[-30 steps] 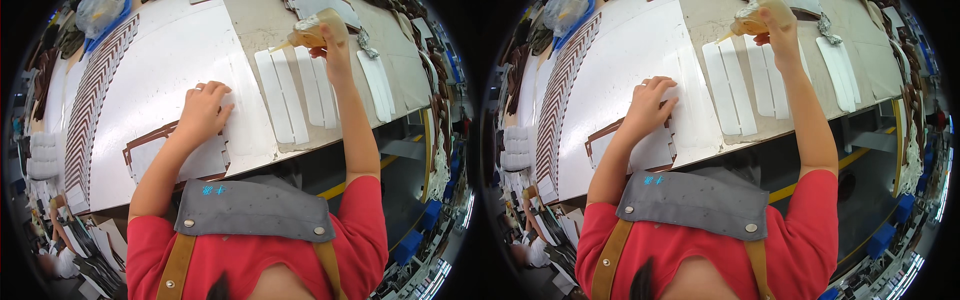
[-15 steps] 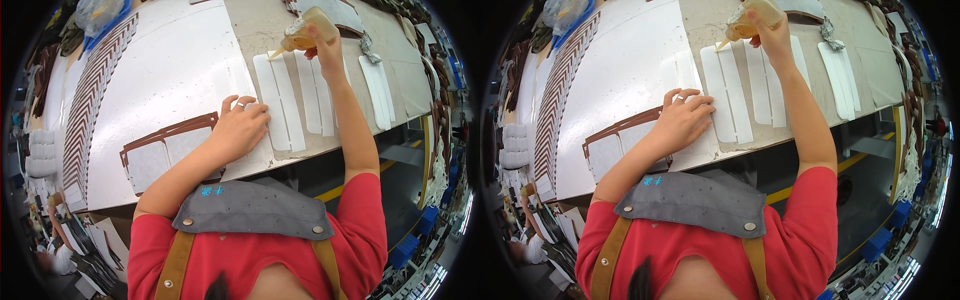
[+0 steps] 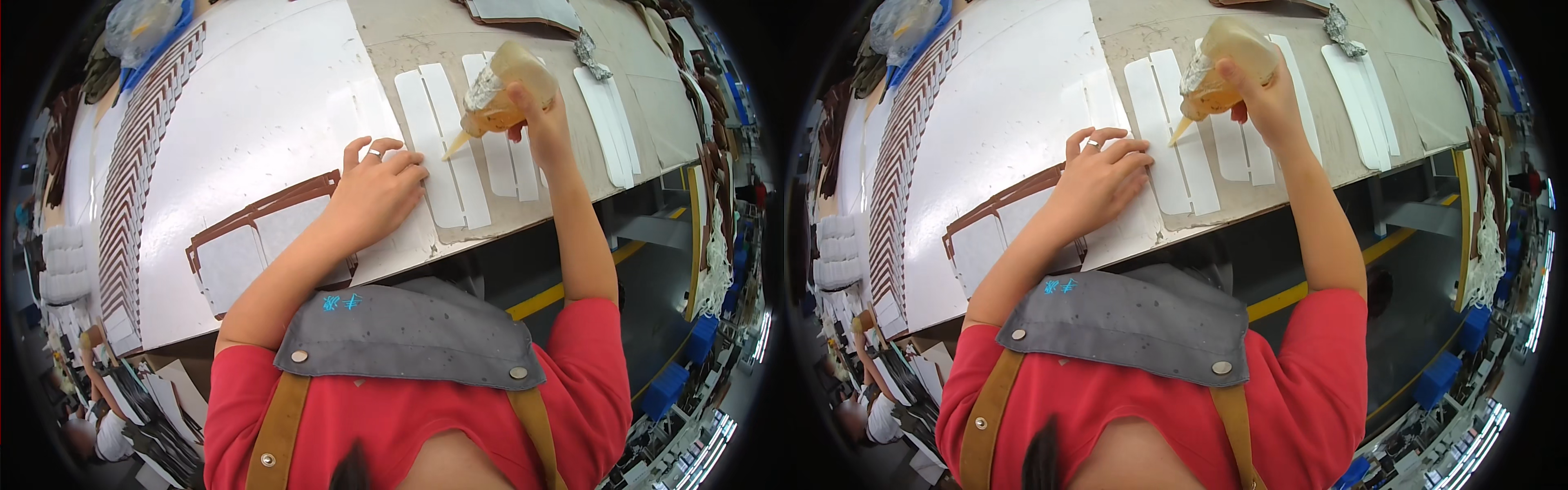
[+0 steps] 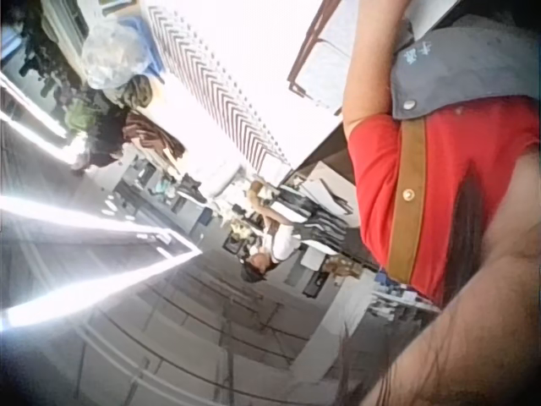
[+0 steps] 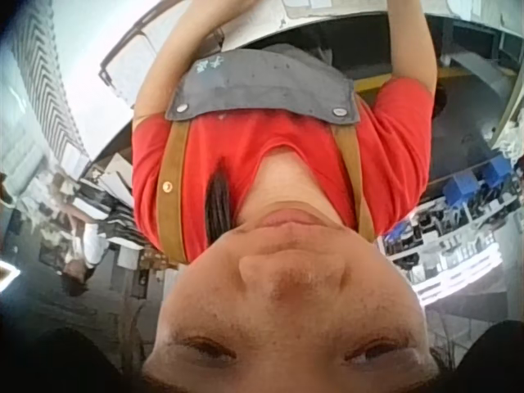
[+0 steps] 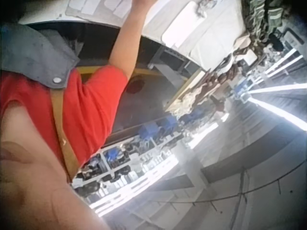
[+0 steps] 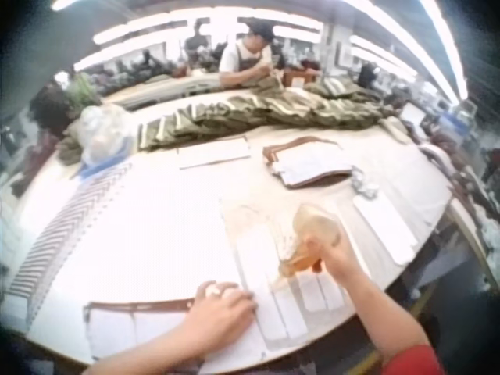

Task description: The person assembles small rectangular components by placing white inserts into brown frames. They apply adhesive to the white inserts using a squeeze bottle, then press them into the frames and stack the finished units on the table.

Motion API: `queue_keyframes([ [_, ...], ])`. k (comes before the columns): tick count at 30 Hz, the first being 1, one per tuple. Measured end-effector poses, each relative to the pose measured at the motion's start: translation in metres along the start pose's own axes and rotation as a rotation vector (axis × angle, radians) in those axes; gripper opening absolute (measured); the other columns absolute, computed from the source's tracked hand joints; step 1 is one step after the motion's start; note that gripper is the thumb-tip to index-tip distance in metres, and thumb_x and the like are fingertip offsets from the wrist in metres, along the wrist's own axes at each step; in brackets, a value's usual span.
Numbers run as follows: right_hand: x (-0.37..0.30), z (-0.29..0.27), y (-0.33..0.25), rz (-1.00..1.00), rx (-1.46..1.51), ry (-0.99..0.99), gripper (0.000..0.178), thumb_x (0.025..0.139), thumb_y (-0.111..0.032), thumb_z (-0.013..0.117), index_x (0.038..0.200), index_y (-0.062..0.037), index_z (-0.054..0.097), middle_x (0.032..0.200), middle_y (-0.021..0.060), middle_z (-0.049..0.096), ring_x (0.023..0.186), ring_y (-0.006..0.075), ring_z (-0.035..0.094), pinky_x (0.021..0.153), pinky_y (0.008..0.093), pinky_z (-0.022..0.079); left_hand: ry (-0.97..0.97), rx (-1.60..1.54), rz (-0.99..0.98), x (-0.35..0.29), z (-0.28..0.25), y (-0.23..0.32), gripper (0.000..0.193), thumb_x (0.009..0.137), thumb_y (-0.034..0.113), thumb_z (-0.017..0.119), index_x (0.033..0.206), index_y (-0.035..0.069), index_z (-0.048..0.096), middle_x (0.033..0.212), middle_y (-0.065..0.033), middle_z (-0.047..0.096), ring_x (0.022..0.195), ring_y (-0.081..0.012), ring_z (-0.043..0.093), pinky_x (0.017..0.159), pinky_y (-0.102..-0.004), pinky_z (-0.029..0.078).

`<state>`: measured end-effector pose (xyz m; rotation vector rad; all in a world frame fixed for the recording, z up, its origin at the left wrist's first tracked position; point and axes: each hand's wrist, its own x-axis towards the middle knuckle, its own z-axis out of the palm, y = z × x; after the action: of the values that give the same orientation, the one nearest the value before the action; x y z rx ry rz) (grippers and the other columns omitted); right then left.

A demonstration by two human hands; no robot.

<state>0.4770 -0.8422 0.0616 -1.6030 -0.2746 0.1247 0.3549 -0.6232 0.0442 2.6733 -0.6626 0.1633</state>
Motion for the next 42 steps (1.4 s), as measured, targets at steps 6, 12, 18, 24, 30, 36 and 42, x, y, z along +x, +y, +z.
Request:
queue_keyframes([
  [6, -0.037, -0.015, 0.006, 0.081, 0.04, -0.045, 0.055, 0.078, -0.037, 0.071, 0.111, -0.0008, 0.045, 0.081, 0.0064, 0.055, 0.048, 0.0081, 0.051, 0.036, 0.0198, 0.038, 0.014, -0.002, 0.012, 0.0, 0.001, 0.0, 0.017, 0.081, 0.017, 0.061, 0.097, 0.012, 0.062, 0.11, 0.0009, 0.058, 0.111, -0.023, 0.047, 0.101, -0.0454, 0.023],
  [12, -0.049, -0.02, 0.007, 0.109, 0.251, -0.004, 0.054, 0.079, -0.04, 0.068, 0.111, -0.0019, 0.048, 0.083, 0.0059, 0.057, 0.056, 0.0095, 0.055, 0.035, 0.02, 0.038, 0.021, -0.017, 0.014, -0.001, 0.001, 0.0, 0.017, 0.081, 0.015, 0.06, 0.097, 0.012, 0.062, 0.11, 0.0006, 0.058, 0.112, -0.0233, 0.047, 0.101, -0.0452, 0.022],
  [18, 0.029, -0.003, -0.004, -0.203, 0.17, 0.09, 0.05, 0.08, -0.041, 0.068, 0.106, -0.0029, 0.049, 0.076, 0.0064, 0.058, 0.048, 0.0104, 0.053, 0.037, 0.0213, 0.039, 0.0, -0.021, 0.006, -0.001, 0.0, -0.003, 0.016, 0.081, 0.015, 0.06, 0.097, 0.011, 0.063, 0.11, 0.0002, 0.059, 0.112, -0.0232, 0.048, 0.102, -0.046, 0.022],
  [24, 0.088, 0.007, 0.013, -0.254, 0.037, 0.043, 0.042, 0.081, -0.041, 0.066, 0.092, -0.0016, 0.058, 0.07, 0.0043, 0.059, 0.049, 0.0112, 0.056, 0.043, 0.0217, 0.045, 0.005, -0.018, 0.007, 0.0, 0.001, -0.003, 0.016, 0.082, 0.015, 0.059, 0.096, 0.011, 0.063, 0.11, 0.0003, 0.059, 0.113, -0.0228, 0.048, 0.102, -0.0471, 0.021],
  [30, 0.095, 0.008, 0.021, -0.225, -0.022, 0.034, 0.04, 0.081, -0.039, 0.067, 0.089, -0.0013, 0.058, 0.069, 0.0044, 0.059, 0.046, 0.0104, 0.054, 0.041, 0.021, 0.043, 0.02, -0.016, 0.006, -0.001, 0.004, -0.003, 0.015, 0.082, 0.015, 0.059, 0.096, 0.012, 0.063, 0.109, 0.0006, 0.06, 0.112, -0.0224, 0.048, 0.102, -0.0477, 0.021],
  [36, 0.067, 0.001, 0.017, -0.15, 0.002, 0.061, 0.041, 0.081, -0.038, 0.067, 0.096, -0.0022, 0.055, 0.071, 0.0044, 0.057, 0.046, 0.01, 0.051, 0.039, 0.0209, 0.039, 0.026, -0.015, 0.002, -0.001, 0.002, -0.001, 0.014, 0.081, 0.014, 0.06, 0.095, 0.012, 0.064, 0.108, 0.0008, 0.06, 0.111, -0.0223, 0.049, 0.101, -0.047, 0.022],
  [42, 0.019, -0.013, 0.013, -0.058, -0.027, -0.006, 0.044, 0.082, -0.038, 0.066, 0.104, -0.0018, 0.051, 0.077, 0.0048, 0.057, 0.05, 0.01, 0.053, 0.037, 0.0209, 0.039, 0.033, -0.009, 0.001, 0.0, 0.002, -0.001, 0.015, 0.08, 0.014, 0.061, 0.094, 0.012, 0.064, 0.107, 0.0014, 0.06, 0.11, -0.0225, 0.05, 0.101, -0.0467, 0.022],
])
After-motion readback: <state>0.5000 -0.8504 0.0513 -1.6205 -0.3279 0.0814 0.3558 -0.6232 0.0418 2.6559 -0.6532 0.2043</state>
